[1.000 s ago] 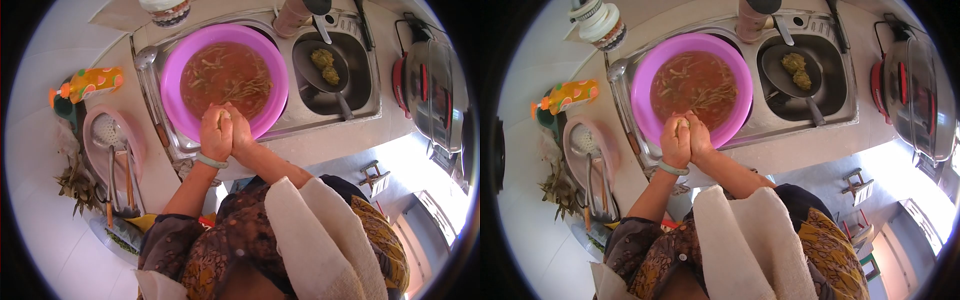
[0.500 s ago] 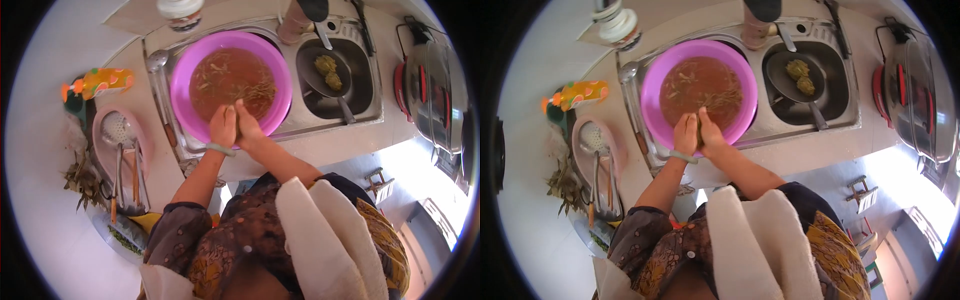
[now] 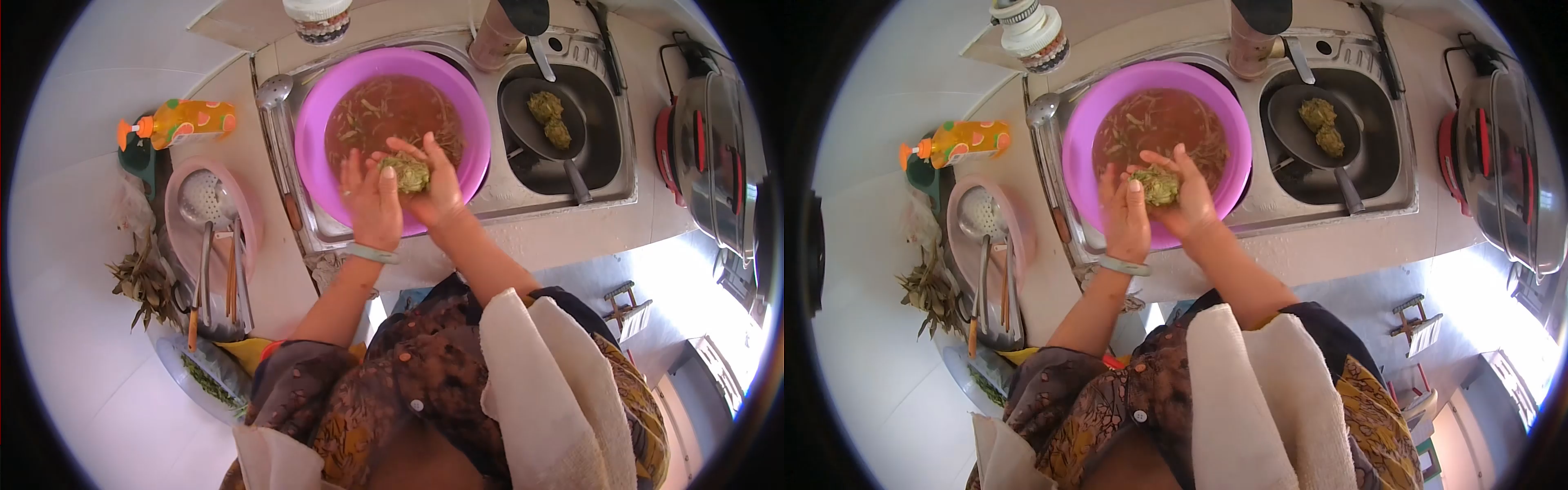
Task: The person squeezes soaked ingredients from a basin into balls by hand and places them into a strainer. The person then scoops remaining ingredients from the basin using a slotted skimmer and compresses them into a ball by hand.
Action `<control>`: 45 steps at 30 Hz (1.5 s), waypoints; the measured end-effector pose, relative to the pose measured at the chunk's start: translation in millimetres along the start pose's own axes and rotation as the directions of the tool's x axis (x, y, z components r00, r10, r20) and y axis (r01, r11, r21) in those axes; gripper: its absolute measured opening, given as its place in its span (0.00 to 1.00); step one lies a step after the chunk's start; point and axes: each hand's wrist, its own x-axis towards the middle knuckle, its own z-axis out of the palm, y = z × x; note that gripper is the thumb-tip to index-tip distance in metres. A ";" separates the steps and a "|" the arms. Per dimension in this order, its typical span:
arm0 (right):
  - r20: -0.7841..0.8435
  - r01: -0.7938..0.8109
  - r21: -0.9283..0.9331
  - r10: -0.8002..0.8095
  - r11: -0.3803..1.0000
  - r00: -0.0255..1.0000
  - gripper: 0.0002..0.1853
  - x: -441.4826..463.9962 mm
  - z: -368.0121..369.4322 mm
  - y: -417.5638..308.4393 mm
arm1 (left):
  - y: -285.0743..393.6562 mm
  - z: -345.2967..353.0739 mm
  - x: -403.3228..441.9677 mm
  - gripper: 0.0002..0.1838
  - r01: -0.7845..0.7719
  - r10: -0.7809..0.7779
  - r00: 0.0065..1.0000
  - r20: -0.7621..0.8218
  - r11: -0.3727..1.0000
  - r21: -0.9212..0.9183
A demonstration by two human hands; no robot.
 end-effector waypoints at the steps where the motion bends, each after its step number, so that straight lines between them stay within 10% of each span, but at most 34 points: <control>1: 0.033 -0.030 -0.063 0.032 0.998 0.999 0.28 -2.0 -3.4 -3.4 | 1.1 -15.8 1.3 0.20 -0.091 0.087 0.995 0.048 0.992 0.092; 3: 0.092 -0.070 -0.194 0.089 0.978 0.992 0.27 -2.9 -8.2 -13.1 | 4.6 -41.4 10.6 0.21 -0.286 0.251 0.954 0.166 0.926 0.246; 7: 0.100 -0.194 -0.177 0.214 0.965 0.972 0.25 -3.3 -9.7 -3.8 | 21.0 -42.2 30.9 0.28 -0.292 0.319 0.938 0.137 0.938 -0.188; 8: 0.100 -0.130 -0.120 0.142 0.984 0.985 0.23 1.2 -7.1 5.9 | 18.7 -38.3 33.2 0.30 -0.429 0.411 0.869 0.276 0.903 0.008; 19: -0.086 0.103 -0.219 -0.125 0.970 0.988 0.20 -20.8 30.3 18.9 | 32.1 -8.6 17.9 0.22 -0.156 0.174 0.982 0.078 0.969 -0.193; 25: -0.176 0.115 -0.301 -0.174 0.946 0.969 0.22 -18.6 22.7 25.1 | 37.1 -13.1 13.5 0.19 0.175 -0.070 0.957 0.281 0.913 -0.369; 45: -0.200 0.119 -0.262 -0.175 0.958 0.964 0.20 -3.1 12.8 32.9 | 29.2 -0.6 13.9 0.17 0.386 -0.304 0.922 0.239 0.765 -0.515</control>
